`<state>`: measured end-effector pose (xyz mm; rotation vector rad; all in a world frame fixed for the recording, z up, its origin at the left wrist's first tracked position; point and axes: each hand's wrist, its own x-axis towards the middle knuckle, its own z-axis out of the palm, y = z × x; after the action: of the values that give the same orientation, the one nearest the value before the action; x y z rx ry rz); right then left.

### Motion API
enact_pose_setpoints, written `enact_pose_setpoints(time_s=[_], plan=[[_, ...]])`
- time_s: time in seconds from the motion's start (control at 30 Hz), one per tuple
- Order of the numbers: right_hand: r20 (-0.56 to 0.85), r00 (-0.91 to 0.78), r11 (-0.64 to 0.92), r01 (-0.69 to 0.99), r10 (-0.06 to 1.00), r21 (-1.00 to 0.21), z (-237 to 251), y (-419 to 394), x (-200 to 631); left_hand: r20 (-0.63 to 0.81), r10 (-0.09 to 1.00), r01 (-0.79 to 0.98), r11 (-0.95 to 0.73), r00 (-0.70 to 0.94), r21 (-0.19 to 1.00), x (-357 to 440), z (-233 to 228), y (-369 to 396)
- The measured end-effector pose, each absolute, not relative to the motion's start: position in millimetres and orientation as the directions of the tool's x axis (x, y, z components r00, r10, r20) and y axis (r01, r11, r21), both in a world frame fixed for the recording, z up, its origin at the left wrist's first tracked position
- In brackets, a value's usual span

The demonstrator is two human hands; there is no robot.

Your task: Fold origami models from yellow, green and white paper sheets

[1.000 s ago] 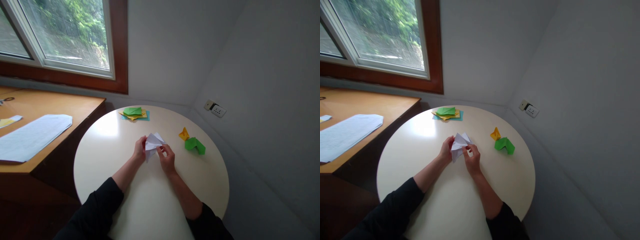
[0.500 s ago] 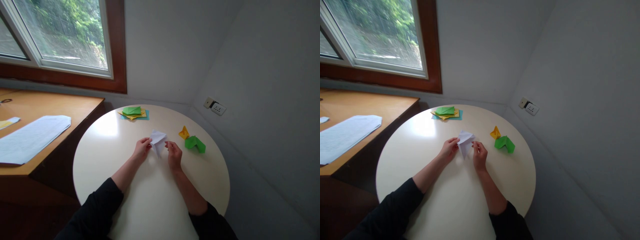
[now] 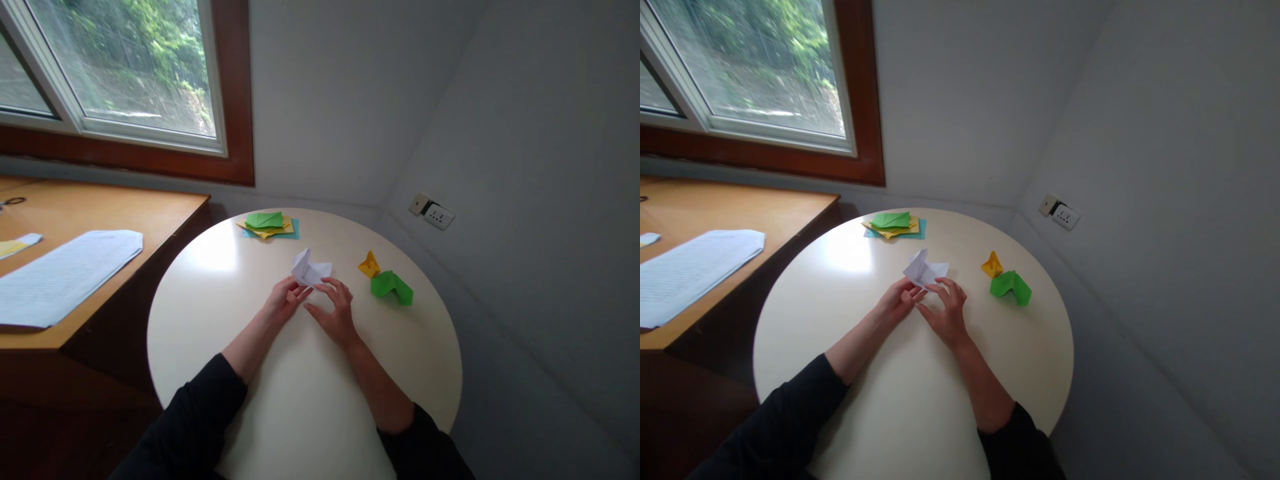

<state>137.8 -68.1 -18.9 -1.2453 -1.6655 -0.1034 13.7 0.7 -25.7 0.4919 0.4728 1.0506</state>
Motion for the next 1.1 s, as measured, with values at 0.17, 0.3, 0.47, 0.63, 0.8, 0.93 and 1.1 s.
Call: enact_pose_setpoints(time_s=[0.17,0.3,0.47,0.63,0.8,0.93,1.1], plan=[[0.764,0.071,0.425,0.796,0.642,-0.431,-15,-69,138,-0.139,0.838,-0.619,0.492,0.528,0.612,14,-22,-4],[0.731,0.071,0.453,0.744,0.678,-0.492,-16,-68,139,-0.127,0.785,-0.574,0.543,0.607,0.613,13,-19,-8],[0.692,0.187,0.416,0.680,0.697,-0.604,-23,-65,140,-0.096,0.711,-0.493,0.571,0.697,0.656,11,-17,-11],[0.606,0.278,0.366,0.589,0.746,-0.720,-26,-63,140,-0.092,0.727,-0.464,0.524,0.680,0.714,12,-18,-11],[0.521,0.287,0.362,0.458,0.804,-0.811,-20,-66,139,-0.093,0.739,-0.463,0.510,0.668,0.725,11,-18,-10],[0.505,0.333,0.353,0.422,0.796,-0.835,-13,-68,140,-0.088,0.739,-0.463,0.505,0.668,0.728,10,-16,-11],[0.450,0.422,0.340,0.311,0.787,-0.887,-13,-65,145,-0.100,0.725,-0.456,0.528,0.682,0.717,8,-15,-11]])
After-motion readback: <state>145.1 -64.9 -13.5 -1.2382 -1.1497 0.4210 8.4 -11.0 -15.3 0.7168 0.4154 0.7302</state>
